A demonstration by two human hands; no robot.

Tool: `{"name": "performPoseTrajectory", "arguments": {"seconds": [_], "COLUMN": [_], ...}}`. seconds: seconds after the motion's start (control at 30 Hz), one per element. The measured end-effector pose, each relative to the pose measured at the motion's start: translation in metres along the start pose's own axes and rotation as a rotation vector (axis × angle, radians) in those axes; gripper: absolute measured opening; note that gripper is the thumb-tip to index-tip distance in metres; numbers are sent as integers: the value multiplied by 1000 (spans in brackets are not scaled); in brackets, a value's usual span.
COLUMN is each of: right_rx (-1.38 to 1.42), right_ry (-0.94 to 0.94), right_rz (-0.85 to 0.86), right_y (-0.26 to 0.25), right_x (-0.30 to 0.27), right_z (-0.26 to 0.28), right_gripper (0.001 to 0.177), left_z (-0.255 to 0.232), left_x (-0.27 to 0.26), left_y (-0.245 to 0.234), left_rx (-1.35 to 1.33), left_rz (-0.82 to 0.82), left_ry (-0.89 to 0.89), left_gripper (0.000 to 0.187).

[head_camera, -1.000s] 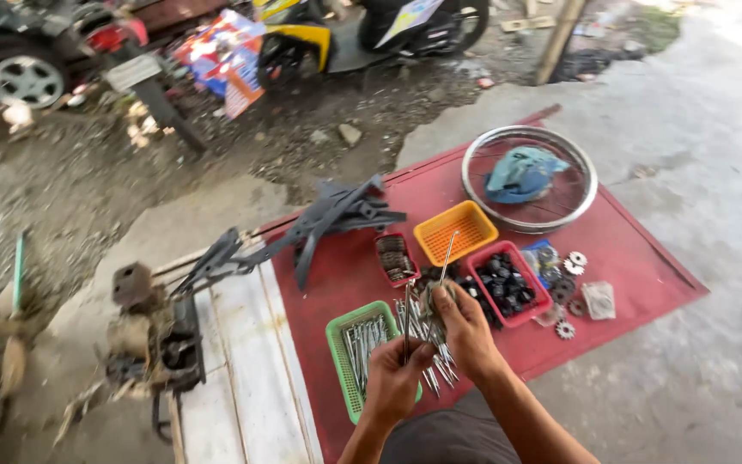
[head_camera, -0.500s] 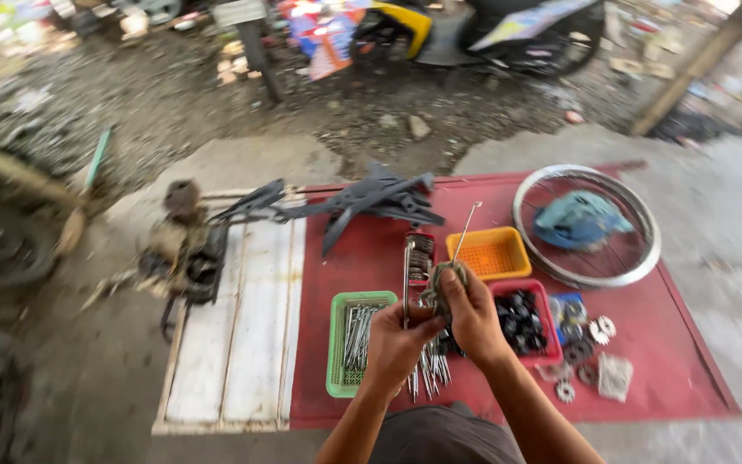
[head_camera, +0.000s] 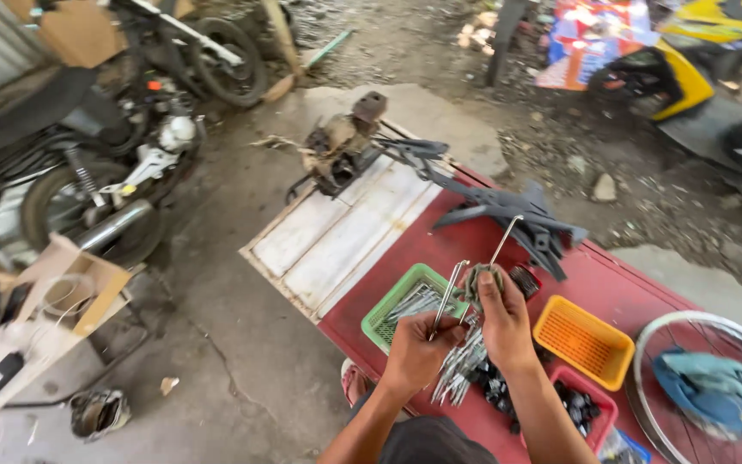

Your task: The person stands at a red table outdoors and repeatedly wipes metal tools, including wrenches and bolts, with a cloth. They pick up tools from a green basket and the table surface, wipe them, and place them back down.

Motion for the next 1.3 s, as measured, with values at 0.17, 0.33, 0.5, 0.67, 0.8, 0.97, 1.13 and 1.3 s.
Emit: {"name": "performPoseTrajectory", "arguments": {"seconds": [0.17, 0.33, 0.5, 0.67, 0.8, 0.97, 1.13, 1.3], "right_rx": [-101, 31, 195, 216, 346, 395, 352, -334], "right_ry": [84, 125, 68, -191, -135, -227, -273, -76], "right_rz": [148, 144, -1, -179, -412, -653, -891, -896], "right_y": [34, 30, 20, -8, -26, -35, -36, -7], "right_x": [-14, -5, 29, 59, 41, 5, -41, -78], "right_z": [-11, -41, -28, 19, 23, 29, 21, 8], "right_gripper": [25, 20, 22, 19, 23, 21, 18, 22], "left_z": [4, 8, -3, 39, 56, 24, 26, 22], "left_x": [10, 21, 36, 47, 66, 79, 78, 66], "left_y": [-22, -25, -26, -33, -38, -27, -2, 36], "left_rx": [-193, -246, 70, -145, -167, -91, 52, -33], "left_rz": [-112, -70, 87, 391, 532, 796, 1030, 1000], "left_ry": [29, 34, 62, -231, -414, -442, -453, -494], "left_gripper": [11, 15, 9, 11, 8, 10, 15, 16]}}
Point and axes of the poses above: each hand's wrist, its own x-axis towards the middle knuckle, its own y-axis out of the palm, z = x × y, the point moved 5 cm from there along x, towards the middle knuckle, and after that the axes turned 9 degrees about -z, right-handed, at the moved point
